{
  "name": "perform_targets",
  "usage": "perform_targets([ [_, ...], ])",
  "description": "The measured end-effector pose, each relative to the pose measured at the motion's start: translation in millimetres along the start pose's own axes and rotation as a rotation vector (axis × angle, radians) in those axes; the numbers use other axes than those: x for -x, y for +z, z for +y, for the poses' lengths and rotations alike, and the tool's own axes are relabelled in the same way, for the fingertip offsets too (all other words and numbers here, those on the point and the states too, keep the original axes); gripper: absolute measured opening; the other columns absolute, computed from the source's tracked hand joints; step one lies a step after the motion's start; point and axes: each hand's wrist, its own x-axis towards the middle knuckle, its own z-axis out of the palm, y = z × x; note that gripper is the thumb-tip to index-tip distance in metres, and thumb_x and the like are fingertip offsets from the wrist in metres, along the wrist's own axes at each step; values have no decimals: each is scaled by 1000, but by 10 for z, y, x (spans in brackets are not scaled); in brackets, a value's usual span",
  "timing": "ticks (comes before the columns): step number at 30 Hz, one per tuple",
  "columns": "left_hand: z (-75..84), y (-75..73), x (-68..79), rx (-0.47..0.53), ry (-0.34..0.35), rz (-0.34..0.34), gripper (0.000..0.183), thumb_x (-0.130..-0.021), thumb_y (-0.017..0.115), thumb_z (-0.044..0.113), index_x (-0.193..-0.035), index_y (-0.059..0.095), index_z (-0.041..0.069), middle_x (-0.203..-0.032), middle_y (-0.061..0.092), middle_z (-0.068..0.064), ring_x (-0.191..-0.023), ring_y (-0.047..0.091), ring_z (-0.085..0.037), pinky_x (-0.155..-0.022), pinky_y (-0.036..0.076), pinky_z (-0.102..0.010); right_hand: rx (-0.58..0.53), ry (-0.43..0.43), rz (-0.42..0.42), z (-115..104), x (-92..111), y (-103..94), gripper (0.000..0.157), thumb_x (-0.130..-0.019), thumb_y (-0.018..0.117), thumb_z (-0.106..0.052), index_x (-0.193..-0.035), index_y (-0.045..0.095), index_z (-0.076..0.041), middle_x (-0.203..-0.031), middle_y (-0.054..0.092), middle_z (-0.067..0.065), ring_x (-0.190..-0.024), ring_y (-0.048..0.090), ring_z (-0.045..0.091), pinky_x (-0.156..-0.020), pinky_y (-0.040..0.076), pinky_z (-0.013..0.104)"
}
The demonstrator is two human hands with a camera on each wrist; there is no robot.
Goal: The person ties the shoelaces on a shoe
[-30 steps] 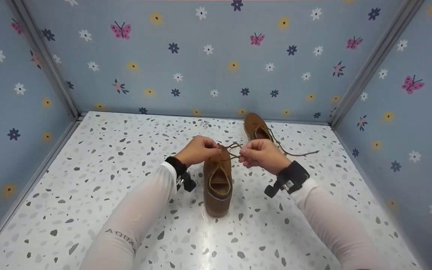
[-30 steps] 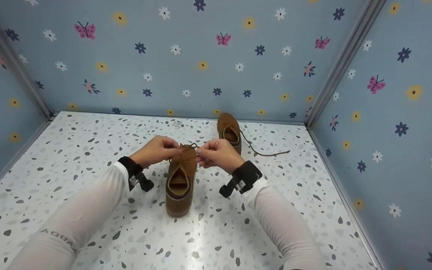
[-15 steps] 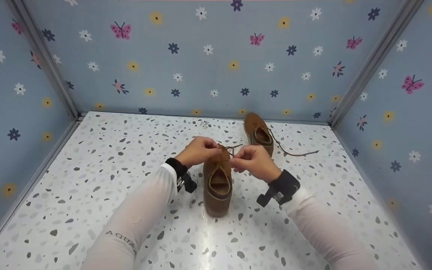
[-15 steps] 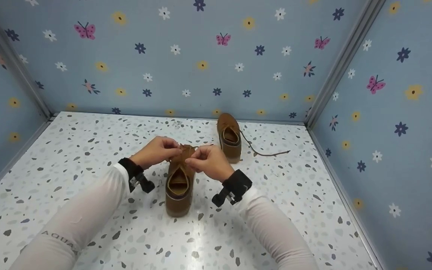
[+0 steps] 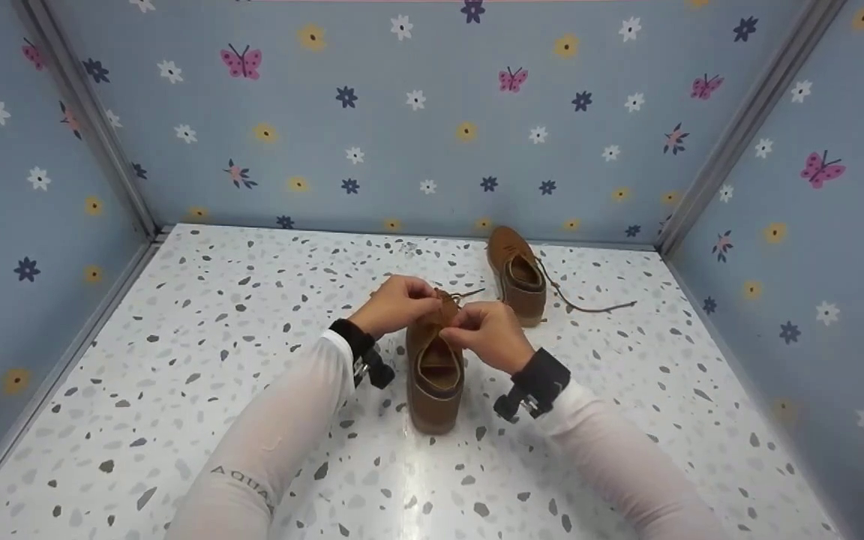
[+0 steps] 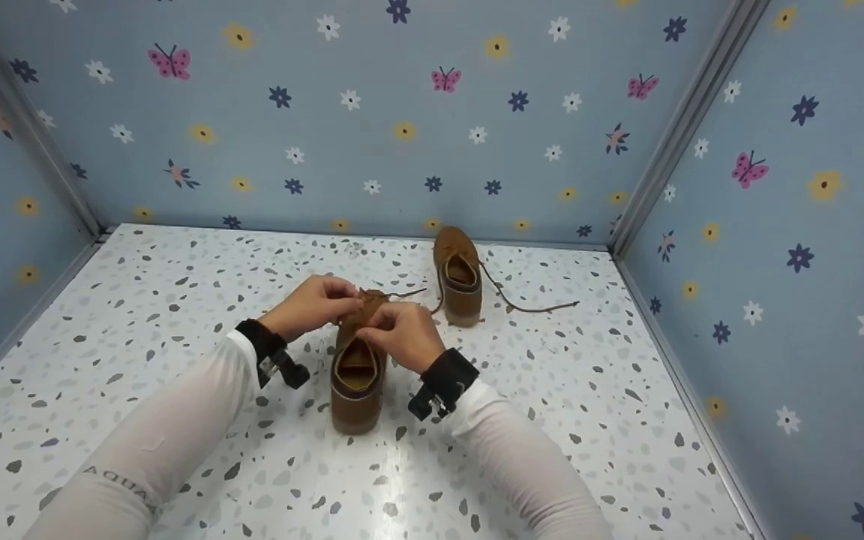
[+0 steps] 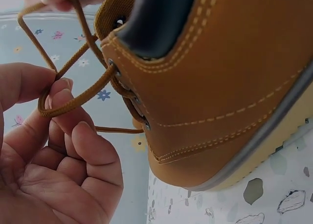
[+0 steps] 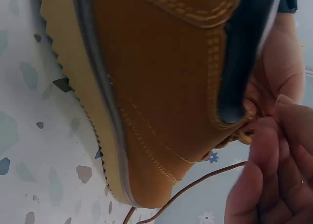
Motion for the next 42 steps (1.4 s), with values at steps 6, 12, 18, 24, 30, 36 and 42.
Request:
perform_targets([
  [6,-10,-17,27,-5,20,-2,12,-96,69,19,-93,77,12,-86,66,5,-76,58,-11,-68,49,-25,47,31,0,50,-37,77,15,-86,87,-22,-80,78,-12,-71,73,2,-59,58,5,-56,47,21],
  [12,-29,-46,45,-4,18,-11,12,-96,69,20,-96,77,11,-89,68,3,-79,62,-12,-73,53,-27,-5,89,-69,114,-34,30,16,-86,87,-22,-86,78,-10,-77,75,2,-64,61,5,-59,49,23],
  [18,-41,-56,63,18,-9,-33,13,-98,69,22,-100,76,11,-89,68,3,-79,63,-14,-71,52,-26,-7,126,-96,218,-38,-123,10,-91,82,-18,-92,79,-8,-80,76,9,-62,60,7,-59,49,22],
  [24,-55,-57,80,37,-20,-28,13,-99,69,22,-101,76,11,-89,68,4,-78,62,-13,-70,52,-25,6,169,-94,287,-116,-252,11,-98,73,-15,-96,77,-5,-79,73,7,-59,59,7,-56,49,22],
  [30,-82,-41,91,26,-9,-19,12,-98,69,22,-99,76,13,-88,67,5,-78,61,-13,-69,51,-25,17,217,-140,300,-269,-271,20,-101,69,-20,-98,76,-2,-76,70,1,-60,60,9,-58,50,23],
  [36,-118,-36,107,37,-1,-14,13,-99,69,23,-99,75,12,-90,67,4,-78,61,-12,-70,51,-26,35,281,-239,320,-451,-228,28,-103,65,-28,-90,74,-5,-73,65,-2,-58,57,9,-55,47,23],
  [42,-179,-48,134,37,16,-14,15,-100,68,22,-103,76,9,-92,67,3,-77,58,-13,-68,50,-25,44,367,-329,312,-583,-152,38,-105,60,-33,-85,69,-2,-68,59,0,-55,51,10,-54,41,25],
])
